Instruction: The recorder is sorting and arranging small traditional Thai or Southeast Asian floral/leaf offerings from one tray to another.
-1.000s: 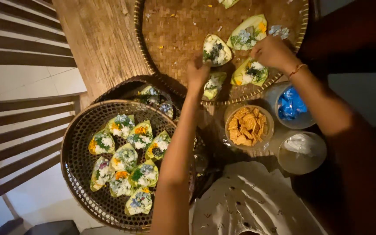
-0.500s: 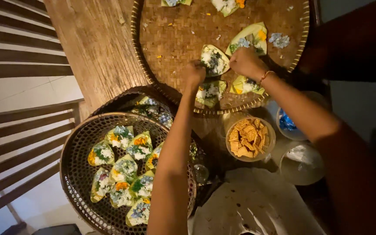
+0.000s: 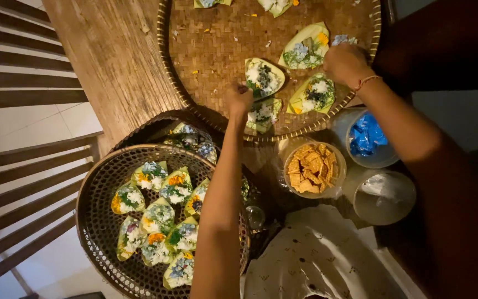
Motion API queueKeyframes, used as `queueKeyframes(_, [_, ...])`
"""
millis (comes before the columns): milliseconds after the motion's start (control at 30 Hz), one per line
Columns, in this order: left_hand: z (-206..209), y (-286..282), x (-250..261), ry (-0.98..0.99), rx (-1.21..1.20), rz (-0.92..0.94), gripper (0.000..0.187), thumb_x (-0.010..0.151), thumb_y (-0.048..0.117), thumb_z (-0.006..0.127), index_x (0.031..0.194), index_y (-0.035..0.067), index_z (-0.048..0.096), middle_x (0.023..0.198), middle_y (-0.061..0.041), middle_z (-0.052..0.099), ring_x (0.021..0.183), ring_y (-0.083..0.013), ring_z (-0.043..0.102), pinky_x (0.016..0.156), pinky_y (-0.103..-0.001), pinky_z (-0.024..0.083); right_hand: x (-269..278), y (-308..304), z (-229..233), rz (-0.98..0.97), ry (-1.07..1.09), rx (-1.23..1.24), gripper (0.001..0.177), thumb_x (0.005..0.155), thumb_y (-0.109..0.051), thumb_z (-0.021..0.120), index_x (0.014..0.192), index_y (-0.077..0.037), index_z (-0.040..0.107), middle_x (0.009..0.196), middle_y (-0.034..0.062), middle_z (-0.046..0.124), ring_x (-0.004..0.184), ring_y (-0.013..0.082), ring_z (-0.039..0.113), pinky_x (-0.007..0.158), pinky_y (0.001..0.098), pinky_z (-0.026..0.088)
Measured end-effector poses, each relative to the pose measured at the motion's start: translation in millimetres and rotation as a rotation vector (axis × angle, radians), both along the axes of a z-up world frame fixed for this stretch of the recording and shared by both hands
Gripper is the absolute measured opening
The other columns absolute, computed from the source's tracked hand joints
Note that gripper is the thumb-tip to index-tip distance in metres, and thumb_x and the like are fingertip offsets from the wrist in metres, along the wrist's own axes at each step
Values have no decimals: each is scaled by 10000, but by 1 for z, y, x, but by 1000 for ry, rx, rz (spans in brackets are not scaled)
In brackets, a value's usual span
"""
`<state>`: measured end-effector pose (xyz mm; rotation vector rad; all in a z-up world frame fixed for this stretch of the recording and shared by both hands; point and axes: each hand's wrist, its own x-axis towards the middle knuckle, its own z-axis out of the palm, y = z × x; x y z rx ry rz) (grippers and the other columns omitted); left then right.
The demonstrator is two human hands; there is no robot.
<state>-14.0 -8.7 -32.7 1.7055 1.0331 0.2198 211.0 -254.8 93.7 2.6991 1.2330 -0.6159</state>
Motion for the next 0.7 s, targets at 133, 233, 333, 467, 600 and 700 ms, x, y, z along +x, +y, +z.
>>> queueKeyframes(133, [1,-11,-6,-96,-97,44,157,812,-25,721,950,-59,654,790,-97,655,717,-178,590,633,-337,474,1,-2,-6,5,92,30,208,808,-232,713,894,-65,802,920,234,744,884,429,725,831,525,577])
queueKeyframes(233, [27,-18,-13,-154,-105,85,159,836,-22,720,992,-3,696,806,-22,691,737,-137,629,688,-283,512,11,-7,-38,60,134,112,197,835,-237,705,863,-60,787,883,236,738,849,438,715,847,527,566])
queueKeyframes(333, [73,-21,-22,-331,-354,74,230,862,-54,653,1084,-9,693,885,-20,688,781,-130,608,695,-282,480,-2,14,28,-27,121,168,186,833,-210,715,846,-38,785,836,286,702,787,445,699,804,500,565])
queueKeyframes(467, [122,-17,-35,-346,-624,309,307,883,13,691,1170,30,581,938,-16,638,794,-113,628,697,-272,545,-9,42,65,-171,275,308,208,817,-211,767,817,-4,743,756,262,689,696,387,704,700,476,563])
queueKeyframes(600, [154,2,-53,-555,-581,386,239,946,-15,689,1165,-51,600,948,-50,618,791,-122,589,683,-256,508,-28,86,75,-175,326,565,196,841,-202,773,774,-20,738,700,183,700,642,300,717,690,401,582])
queueKeyframes(700, [175,15,-64,-557,-499,447,241,944,-7,670,1175,-18,603,936,-23,604,762,-96,563,652,-241,496,-58,129,76,-355,464,635,190,849,-187,748,749,-29,715,716,144,723,645,262,747,683,370,594])
